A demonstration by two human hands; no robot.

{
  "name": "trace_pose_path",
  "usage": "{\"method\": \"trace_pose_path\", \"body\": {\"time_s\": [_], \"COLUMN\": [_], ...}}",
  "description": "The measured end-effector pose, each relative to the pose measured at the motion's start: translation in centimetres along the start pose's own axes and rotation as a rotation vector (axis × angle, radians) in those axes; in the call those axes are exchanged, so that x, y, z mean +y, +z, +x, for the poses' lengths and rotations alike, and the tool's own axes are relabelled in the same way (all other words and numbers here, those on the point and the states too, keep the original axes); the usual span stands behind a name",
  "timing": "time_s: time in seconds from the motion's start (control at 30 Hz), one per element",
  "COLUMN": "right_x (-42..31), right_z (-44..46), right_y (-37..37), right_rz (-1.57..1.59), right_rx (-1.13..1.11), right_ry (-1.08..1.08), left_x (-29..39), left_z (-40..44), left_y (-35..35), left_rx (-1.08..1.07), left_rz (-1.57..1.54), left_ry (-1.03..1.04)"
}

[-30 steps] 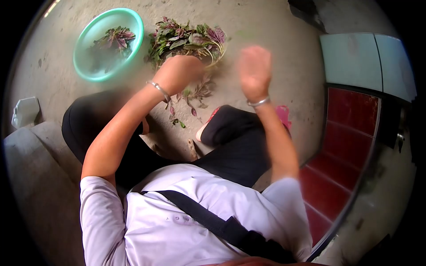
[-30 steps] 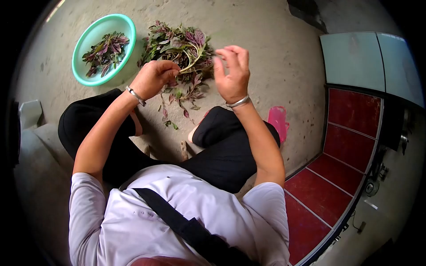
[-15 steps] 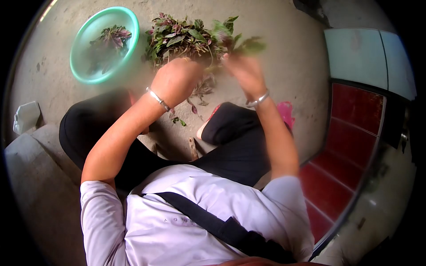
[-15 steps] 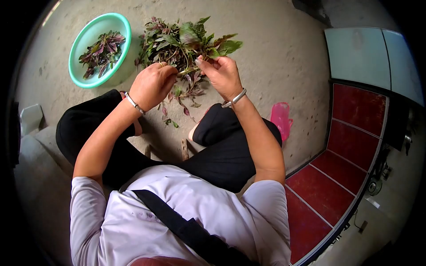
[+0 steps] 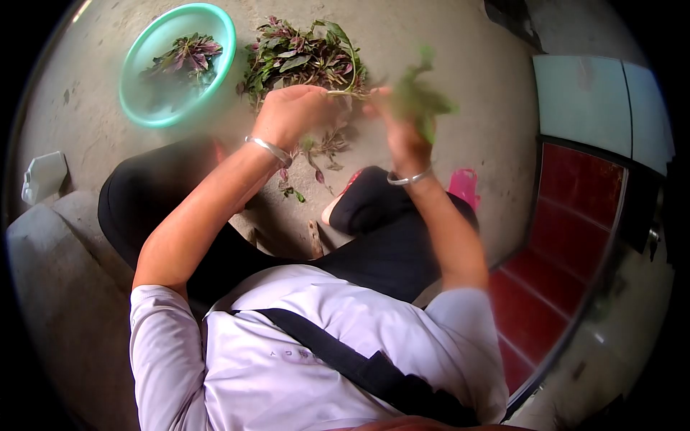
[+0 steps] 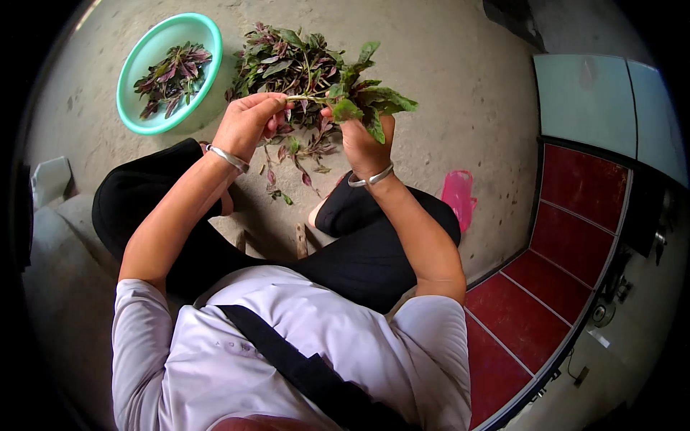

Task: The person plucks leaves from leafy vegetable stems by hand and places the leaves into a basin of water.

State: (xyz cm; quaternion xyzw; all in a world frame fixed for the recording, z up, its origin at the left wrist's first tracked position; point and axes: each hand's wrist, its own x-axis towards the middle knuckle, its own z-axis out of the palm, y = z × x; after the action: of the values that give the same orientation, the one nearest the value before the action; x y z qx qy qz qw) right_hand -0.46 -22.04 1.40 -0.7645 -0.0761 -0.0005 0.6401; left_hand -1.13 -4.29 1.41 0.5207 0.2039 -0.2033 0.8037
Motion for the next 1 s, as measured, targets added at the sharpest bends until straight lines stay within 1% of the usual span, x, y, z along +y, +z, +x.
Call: {"method": "trace_pose_path", "body": {"time_s": [0.07,0.13,0.17,0.2,0.23,0.27,0.33,0.37,0.4,0.47,0.53,0.57,0.6,0.67,0.7,0.73,0.77,0.8,0.87,0.9,1.0], "right_x": [0.3,0.5,-0.2,-0.9,-1.6,-1.6,-1.5,-1.2,-2.4,-0.9,0.2,0.2,0.2,1.2,1.0,0.6,-0.1,-0.1,0.0,-0.3,-0.6], "right_z": [0.0,0.7,0.9,1.2,1.5,1.6,1.4,1.2,1.2,1.0,0.6,0.4,0.3,0.1,0.3,0.5,0.5,0.4,0.3,0.4,0.7], "right_y": [0.2,0.1,-0.7,-1.2,-1.7,-1.8,-1.8,-1.9,-1.5,-2.7,-2.3,-2.0,-1.7,-2.7,-2.6,-2.4,-2.1,-1.7,-1.2,-1.1,-1.4], "right_rz": [-0.032,0.455,0.297,0.315,0.332,0.3,0.23,0.24,0.004,-0.262,-0.147,0.079,0.303,0.146,0.011,-0.124,-0.402,-0.398,-0.389,-0.452,-0.609], "right_rx": [0.037,0.278,0.269,0.278,0.286,0.273,0.245,0.191,0.161,-0.027,0.017,0.003,-0.012,-0.135,-0.152,-0.168,-0.1,-0.061,0.018,0.003,-0.047], "right_ry": [-0.058,0.274,0.139,0.094,0.048,0.043,0.039,0.022,-0.025,-0.426,-0.297,-0.201,-0.102,-0.093,-0.176,-0.258,-0.281,-0.272,-0.253,-0.306,-0.444], "left_x": [-2.9,-1.2,-0.9,-0.7,-0.9,-1.5,-4.0,-5.6,-5.8,-5.8,-3.9,-2.8,-2.3,-1.4,-0.2,-0.3,-0.3,-0.4,-1.5,-1.6,-0.5], "left_z": [3.1,2.6,2.6,2.6,2.2,2.2,2.4,1.9,1.4,1.6,1.0,0.7,0.5,-0.1,-0.9,-0.9,-0.9,-0.9,-0.3,-0.2,-0.7], "left_y": [-3.0,-3.1,-3.7,-4.3,-4.3,-4.7,-5.1,-4.9,-4.6,-4.4,-2.9,-2.0,-1.5,-0.6,-0.2,-0.3,-0.3,-0.4,-0.8,-0.9,-0.8], "left_rx": [-0.037,0.12,0.086,0.047,0.036,-0.035,-0.195,-0.15,-0.135,-0.139,-0.204,-0.229,-0.239,-0.253,-0.175,-0.2,-0.225,-0.25,-0.321,-0.356,-0.358], "left_rz": [0.194,-0.224,-0.189,-0.149,0.027,0.247,1.076,1.21,1.422,1.286,0.89,0.69,0.601,0.419,0.698,0.627,0.556,0.485,0.352,0.286,0.232], "left_ry": [0.263,0.012,0.053,0.095,0.086,0.055,0.263,0.275,0.325,0.576,0.376,0.277,0.276,0.275,0.3,0.245,0.19,0.134,0.141,0.145,0.085]}}
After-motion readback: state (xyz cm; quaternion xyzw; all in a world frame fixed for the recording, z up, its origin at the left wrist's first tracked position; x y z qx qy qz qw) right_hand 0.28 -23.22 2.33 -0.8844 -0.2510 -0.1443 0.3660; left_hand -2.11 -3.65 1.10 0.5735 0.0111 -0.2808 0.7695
